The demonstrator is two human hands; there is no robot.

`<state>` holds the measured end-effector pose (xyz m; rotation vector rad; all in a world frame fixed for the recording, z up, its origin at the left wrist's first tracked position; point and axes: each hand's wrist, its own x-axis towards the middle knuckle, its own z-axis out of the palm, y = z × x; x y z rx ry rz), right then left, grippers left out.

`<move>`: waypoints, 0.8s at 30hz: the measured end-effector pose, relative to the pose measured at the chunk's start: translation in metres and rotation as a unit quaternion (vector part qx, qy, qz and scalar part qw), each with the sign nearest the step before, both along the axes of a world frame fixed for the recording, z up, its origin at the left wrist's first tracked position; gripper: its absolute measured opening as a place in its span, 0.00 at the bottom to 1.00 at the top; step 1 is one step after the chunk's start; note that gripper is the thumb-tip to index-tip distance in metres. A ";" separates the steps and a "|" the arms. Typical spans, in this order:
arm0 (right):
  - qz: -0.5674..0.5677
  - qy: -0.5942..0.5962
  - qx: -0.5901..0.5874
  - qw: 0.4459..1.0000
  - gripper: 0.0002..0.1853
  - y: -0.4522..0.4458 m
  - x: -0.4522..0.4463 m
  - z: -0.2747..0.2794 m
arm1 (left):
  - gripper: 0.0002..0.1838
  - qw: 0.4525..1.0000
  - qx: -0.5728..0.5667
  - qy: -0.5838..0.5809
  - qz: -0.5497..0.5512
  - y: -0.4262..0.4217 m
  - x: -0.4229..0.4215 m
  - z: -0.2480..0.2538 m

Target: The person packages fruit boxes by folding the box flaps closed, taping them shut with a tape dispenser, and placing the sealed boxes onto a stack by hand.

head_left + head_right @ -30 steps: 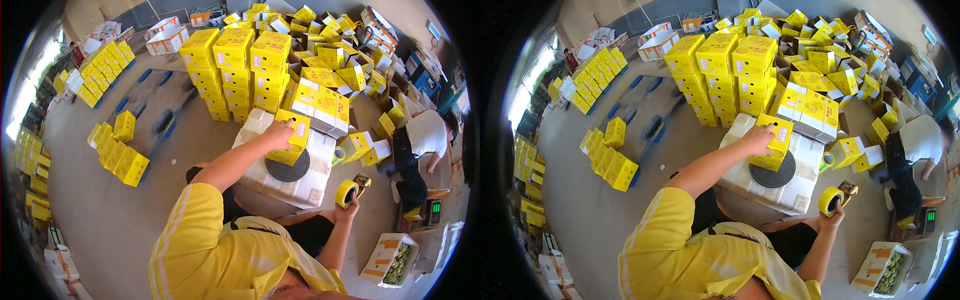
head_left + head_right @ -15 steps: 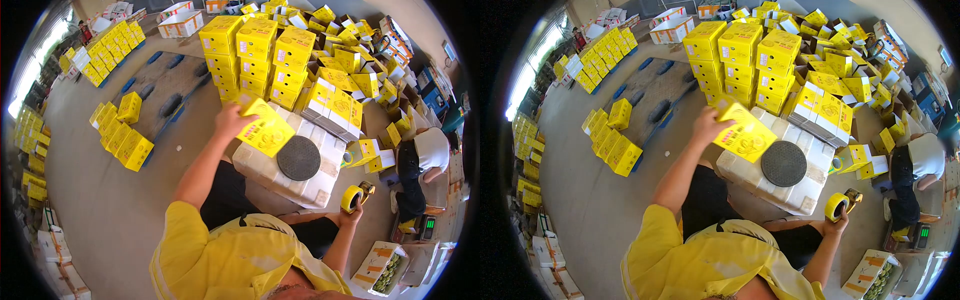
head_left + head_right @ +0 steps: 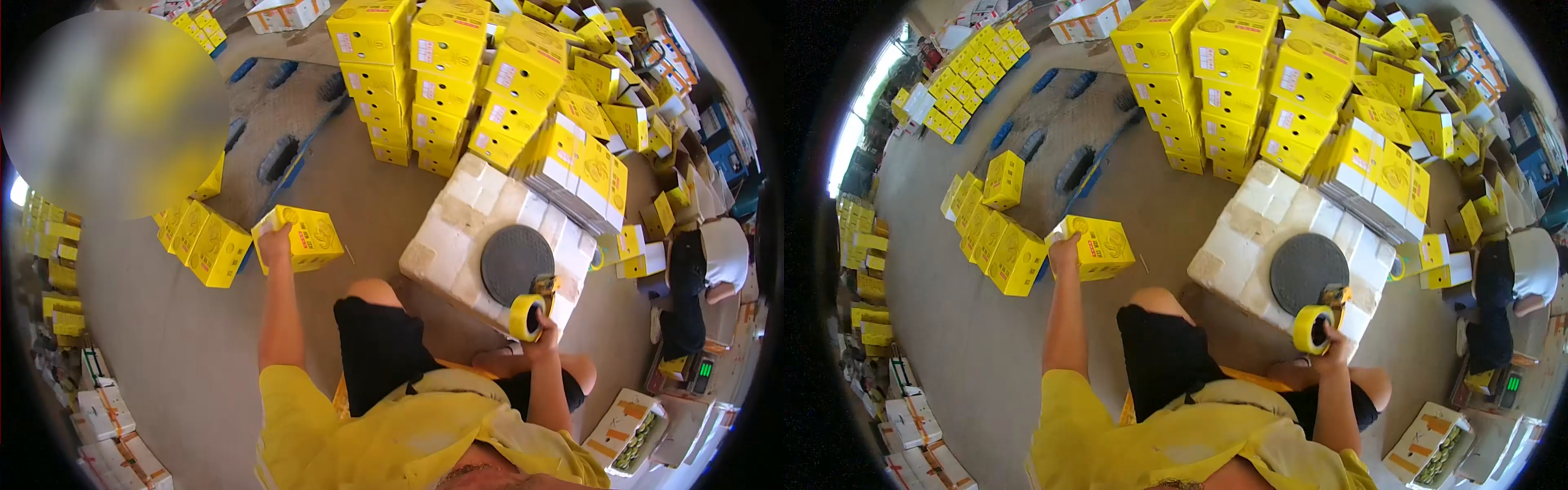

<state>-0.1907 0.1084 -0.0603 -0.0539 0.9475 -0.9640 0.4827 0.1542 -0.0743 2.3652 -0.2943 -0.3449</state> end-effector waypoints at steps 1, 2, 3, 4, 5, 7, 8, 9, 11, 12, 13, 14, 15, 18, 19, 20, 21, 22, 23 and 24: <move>0.003 0.005 0.043 0.999 0.23 0.000 0.005 -0.003 | 0.23 1.000 0.001 0.003 0.004 -0.009 0.011 -0.010; 0.009 0.027 0.035 0.999 0.23 0.000 0.010 -0.007 | 0.22 0.993 -0.100 0.060 0.023 -0.018 0.021 -0.028; 0.016 0.050 0.029 0.998 0.22 0.000 0.016 -0.012 | 0.23 0.973 -0.198 0.115 0.044 -0.026 0.033 -0.051; 0.026 0.055 0.028 0.998 0.22 -0.002 0.020 -0.015 | 0.23 0.973 -0.193 0.118 0.049 -0.043 0.044 -0.075; 0.028 0.061 0.032 0.997 0.22 -0.007 0.025 -0.017 | 0.24 0.958 -0.266 0.068 0.076 -0.069 0.057 -0.107; 0.045 0.098 0.076 0.991 0.22 -0.005 0.025 -0.014 | 0.28 0.911 -0.383 0.113 0.101 -0.109 0.056 -0.118; 0.033 0.110 0.084 0.990 0.22 0.001 0.022 -0.007 | 0.31 0.875 -0.424 0.210 0.099 -0.127 0.043 -0.095; 0.031 0.104 0.106 0.989 0.21 0.006 0.024 0.001 | 0.29 0.860 -0.427 0.248 0.131 -0.148 0.041 -0.088; 0.044 0.081 0.133 0.987 0.21 -0.004 0.036 0.008 | 0.24 0.810 -0.478 0.290 0.175 -0.180 0.030 -0.043; 0.036 0.137 0.126 0.982 0.21 -0.001 0.034 0.006 | 0.24 0.807 -0.482 0.293 0.176 -0.196 0.035 -0.034; 0.050 0.133 0.113 0.983 0.22 0.001 0.033 0.007 | 0.24 0.799 -0.487 0.295 0.192 -0.215 0.043 -0.033; 0.062 0.129 0.102 0.984 0.22 0.005 0.031 0.007 | 0.23 0.792 -0.491 0.298 0.208 -0.234 0.050 -0.033; 0.062 0.124 0.110 0.984 0.23 0.009 0.025 0.001 | 0.23 0.790 -0.492 0.302 0.207 -0.248 0.055 -0.036; 0.042 0.099 0.162 0.981 0.24 0.017 0.035 0.014 | 0.20 0.783 -0.538 0.264 0.166 -0.294 0.066 -0.050; 0.042 0.085 0.174 0.980 0.24 0.018 0.045 0.028 | 0.17 0.778 -0.531 0.286 0.175 -0.307 0.070 -0.058; 0.042 0.072 0.186 0.979 0.25 0.018 0.047 0.035 | 0.14 0.774 -0.522 0.308 0.184 -0.317 0.072 -0.070; 0.041 0.126 0.173 0.976 0.25 0.026 0.037 0.023 | 0.14 0.770 -0.520 0.318 0.187 -0.326 0.071 -0.082; 0.040 0.154 0.157 0.975 0.25 0.035 0.026 0.014 | 0.13 0.753 -0.527 0.352 0.178 -0.334 0.072 -0.094; 0.039 0.180 0.143 0.972 0.25 0.039 0.023 0.009 | 0.11 0.736 -0.531 0.383 0.168 -0.339 0.077 -0.109; 0.035 0.196 0.154 0.968 0.26 0.040 0.022 0.011 | 0.11 0.749 -0.496 0.421 0.122 -0.344 0.096 -0.156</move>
